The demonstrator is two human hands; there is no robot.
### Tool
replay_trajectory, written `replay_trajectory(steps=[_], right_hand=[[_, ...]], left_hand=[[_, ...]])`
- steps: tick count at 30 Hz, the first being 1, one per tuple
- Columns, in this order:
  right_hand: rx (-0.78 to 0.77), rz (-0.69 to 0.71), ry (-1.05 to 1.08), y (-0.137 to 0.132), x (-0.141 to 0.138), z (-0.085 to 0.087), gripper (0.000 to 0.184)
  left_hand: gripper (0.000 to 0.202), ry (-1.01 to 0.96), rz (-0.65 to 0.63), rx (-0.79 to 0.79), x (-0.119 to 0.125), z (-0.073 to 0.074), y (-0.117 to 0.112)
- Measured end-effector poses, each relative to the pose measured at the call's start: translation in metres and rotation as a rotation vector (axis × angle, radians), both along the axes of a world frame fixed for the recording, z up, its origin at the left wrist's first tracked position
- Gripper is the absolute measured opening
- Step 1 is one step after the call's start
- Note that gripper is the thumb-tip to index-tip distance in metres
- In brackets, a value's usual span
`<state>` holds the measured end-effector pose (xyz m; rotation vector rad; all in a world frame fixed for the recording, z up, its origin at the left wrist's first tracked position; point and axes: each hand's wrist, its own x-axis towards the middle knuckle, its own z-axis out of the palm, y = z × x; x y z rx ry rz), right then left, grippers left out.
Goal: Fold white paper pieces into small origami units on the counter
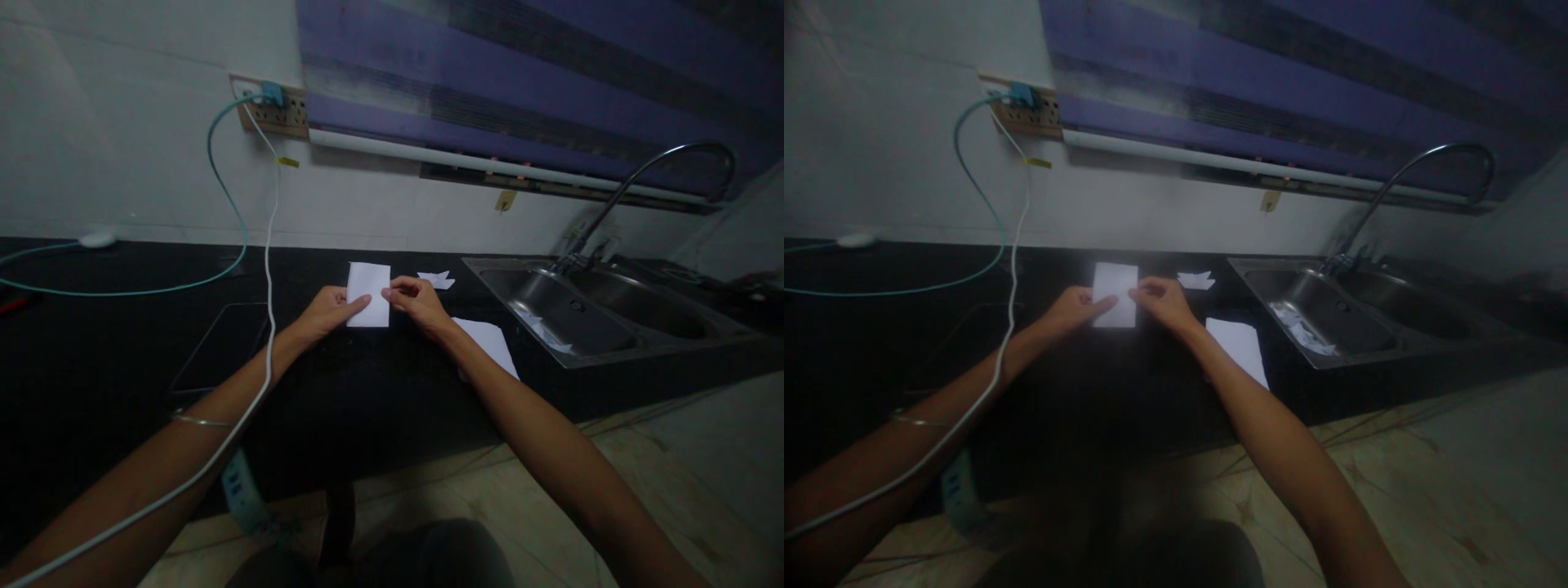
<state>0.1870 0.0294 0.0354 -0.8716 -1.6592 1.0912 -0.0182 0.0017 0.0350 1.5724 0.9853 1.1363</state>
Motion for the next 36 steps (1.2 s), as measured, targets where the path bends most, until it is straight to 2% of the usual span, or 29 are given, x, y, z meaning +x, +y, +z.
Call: replay_trajectory(steps=[5, 8, 10, 13, 16, 20, 27, 31, 36], right_hand=[[-0.137, 0.152, -0.078, -0.008, 0.001, 0.005, 0.029], [-0.133, 0.208, -0.137, -0.01, 0.002, 0.007, 0.031], [-0.116, 0.198, -0.145, -0.01, 0.002, 0.007, 0.031], [-0.092, 0.164, -0.137, -0.009, 0.001, 0.006, 0.03], [-0.091, 0.139, -0.126, -0.008, 0.001, 0.006, 0.03], [-0.087, 0.077, -0.097, -0.005, 0.003, 0.007, 0.028], [-0.057, 0.054, -0.085, -0.002, 0.008, 0.008, 0.026], [-0.023, 0.023, -0.088, -0.001, 0.011, 0.008, 0.026], [-0.03, 0.071, -0.059, 0.0, 0.014, 0.008, 0.024]], left_hand=[[0.037, -0.087, 0.091, -0.012, 0.003, 0.009, -0.007], [0.035, -0.134, 0.126, -0.036, 0.005, 0.014, -0.011], [0.034, -0.15, 0.125, -0.048, 0.006, 0.015, -0.012], [0.032, -0.163, 0.086, -0.099, 0.004, 0.012, -0.009], [0.035, -0.17, -0.008, -0.208, 0.0, 0.008, -0.006], [0.035, -0.097, -0.105, -0.292, -0.003, 0.004, -0.003], [0.035, -0.024, -0.145, -0.191, -0.006, -0.002, 0.003], [0.039, 0.007, -0.201, -0.129, -0.007, 0.002, -0.001], [0.045, 0.083, -0.227, -0.115, -0.006, 0.008, -0.006]])
